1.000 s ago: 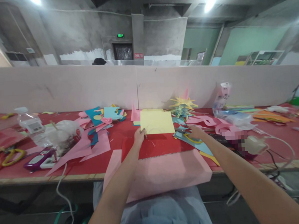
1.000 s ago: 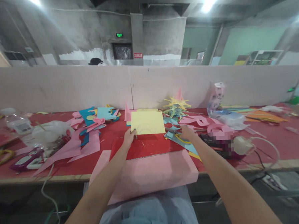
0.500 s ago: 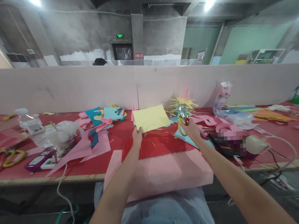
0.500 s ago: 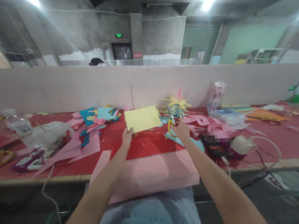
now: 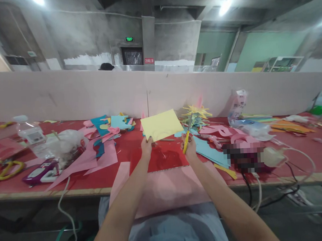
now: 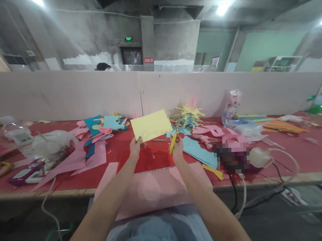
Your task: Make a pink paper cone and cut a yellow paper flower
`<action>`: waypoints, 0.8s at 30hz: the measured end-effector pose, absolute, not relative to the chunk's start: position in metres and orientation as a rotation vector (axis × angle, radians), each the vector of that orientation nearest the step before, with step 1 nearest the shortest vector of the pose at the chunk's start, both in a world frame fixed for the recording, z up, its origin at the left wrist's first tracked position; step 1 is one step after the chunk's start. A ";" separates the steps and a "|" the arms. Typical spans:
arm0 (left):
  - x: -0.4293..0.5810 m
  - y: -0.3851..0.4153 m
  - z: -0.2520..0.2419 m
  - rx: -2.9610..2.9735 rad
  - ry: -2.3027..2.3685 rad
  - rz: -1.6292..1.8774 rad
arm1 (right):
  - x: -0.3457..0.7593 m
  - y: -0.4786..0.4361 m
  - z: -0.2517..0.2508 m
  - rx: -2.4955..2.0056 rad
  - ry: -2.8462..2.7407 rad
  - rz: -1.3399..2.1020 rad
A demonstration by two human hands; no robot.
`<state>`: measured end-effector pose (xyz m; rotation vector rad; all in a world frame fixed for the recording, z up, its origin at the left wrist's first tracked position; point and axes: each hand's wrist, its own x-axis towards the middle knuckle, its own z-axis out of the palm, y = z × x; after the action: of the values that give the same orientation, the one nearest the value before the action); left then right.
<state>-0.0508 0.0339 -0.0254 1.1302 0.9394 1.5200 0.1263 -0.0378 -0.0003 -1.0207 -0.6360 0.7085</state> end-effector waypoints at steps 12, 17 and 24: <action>-0.046 0.030 -0.025 1.274 0.941 1.425 | 0.097 -0.046 -0.028 -0.954 -0.675 0.666; -0.043 0.030 -0.024 1.292 0.926 1.377 | 0.103 -0.039 -0.036 -0.957 -0.619 0.642; -0.040 0.027 -0.021 1.282 0.885 1.325 | 0.111 -0.032 -0.043 -0.973 -0.496 0.606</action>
<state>-0.0401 0.0267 -0.0214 1.2816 0.8849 1.3253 0.1108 -0.0318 -0.0431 -0.9732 -0.4963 0.6064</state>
